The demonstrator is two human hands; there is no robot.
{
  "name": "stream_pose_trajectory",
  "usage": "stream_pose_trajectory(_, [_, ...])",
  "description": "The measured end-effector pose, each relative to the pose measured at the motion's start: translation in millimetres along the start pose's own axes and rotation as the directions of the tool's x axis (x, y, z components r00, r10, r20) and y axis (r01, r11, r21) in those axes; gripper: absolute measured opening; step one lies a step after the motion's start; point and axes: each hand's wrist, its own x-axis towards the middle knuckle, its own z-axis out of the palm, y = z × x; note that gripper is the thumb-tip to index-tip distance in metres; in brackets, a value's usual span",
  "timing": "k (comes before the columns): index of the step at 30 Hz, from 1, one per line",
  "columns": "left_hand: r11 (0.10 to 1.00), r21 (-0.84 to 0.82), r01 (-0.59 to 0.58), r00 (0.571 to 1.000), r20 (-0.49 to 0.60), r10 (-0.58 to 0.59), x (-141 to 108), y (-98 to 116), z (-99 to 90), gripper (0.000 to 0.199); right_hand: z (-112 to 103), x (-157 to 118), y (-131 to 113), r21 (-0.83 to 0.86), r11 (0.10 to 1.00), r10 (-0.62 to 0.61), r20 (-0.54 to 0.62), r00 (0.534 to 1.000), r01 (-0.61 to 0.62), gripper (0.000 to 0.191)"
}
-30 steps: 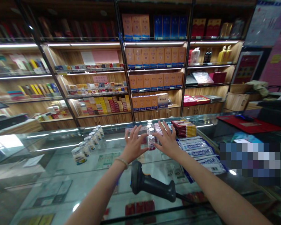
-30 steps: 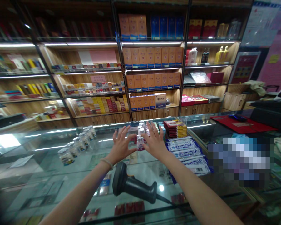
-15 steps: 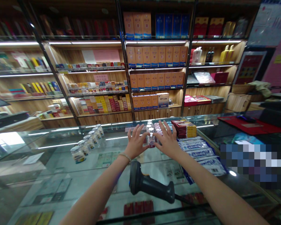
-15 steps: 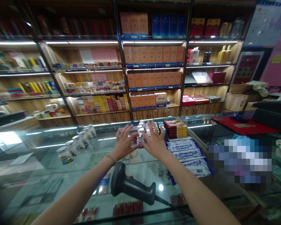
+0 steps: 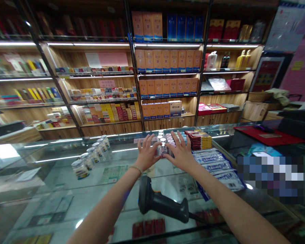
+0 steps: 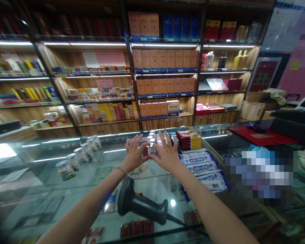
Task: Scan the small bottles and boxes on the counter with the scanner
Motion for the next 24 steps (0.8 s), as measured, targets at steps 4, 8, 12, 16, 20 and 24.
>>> stream_pose_trajectory(4, [1.000,0.002,0.005,1.000,0.002,-0.005,0.9,0.9,-0.3,0.051,-1.5,-0.1,-1.2,-0.005,1.000,0.005,0.007,1.000,-0.005,0.047])
stream_pose_trajectory(8, [1.000,0.003,0.006,1.000,-0.001,-0.006,0.3,2.0,-0.3,0.051,-2.9,0.3,-1.2,-0.021,1.000,0.006,0.019,1.000,-0.006,0.049])
stream_pose_trajectory(12, [1.000,0.001,0.002,1.000,-0.011,-0.002,-0.3,1.6,1.4,0.051,-2.0,0.5,-0.7,-0.016,1.000,0.004,0.018,1.000,-0.004,0.049])
stream_pose_trajectory(16, [1.000,0.007,-0.010,1.000,-0.012,0.011,0.4,0.9,3.5,0.051,-1.6,0.3,-0.6,-0.012,1.000,0.009,0.006,1.000,-0.008,0.050])
stream_pose_trajectory(20, [1.000,0.009,-0.007,1.000,-0.006,0.007,1.1,1.3,3.8,0.051,-3.0,0.9,-0.7,-0.016,1.000,0.014,0.010,1.000,-0.013,0.051])
stream_pose_trajectory(24, [1.000,0.010,-0.002,1.000,0.004,0.002,0.8,2.6,2.8,0.051,-4.2,1.2,-1.0,-0.033,0.999,0.010,0.016,1.000,-0.009,0.053])
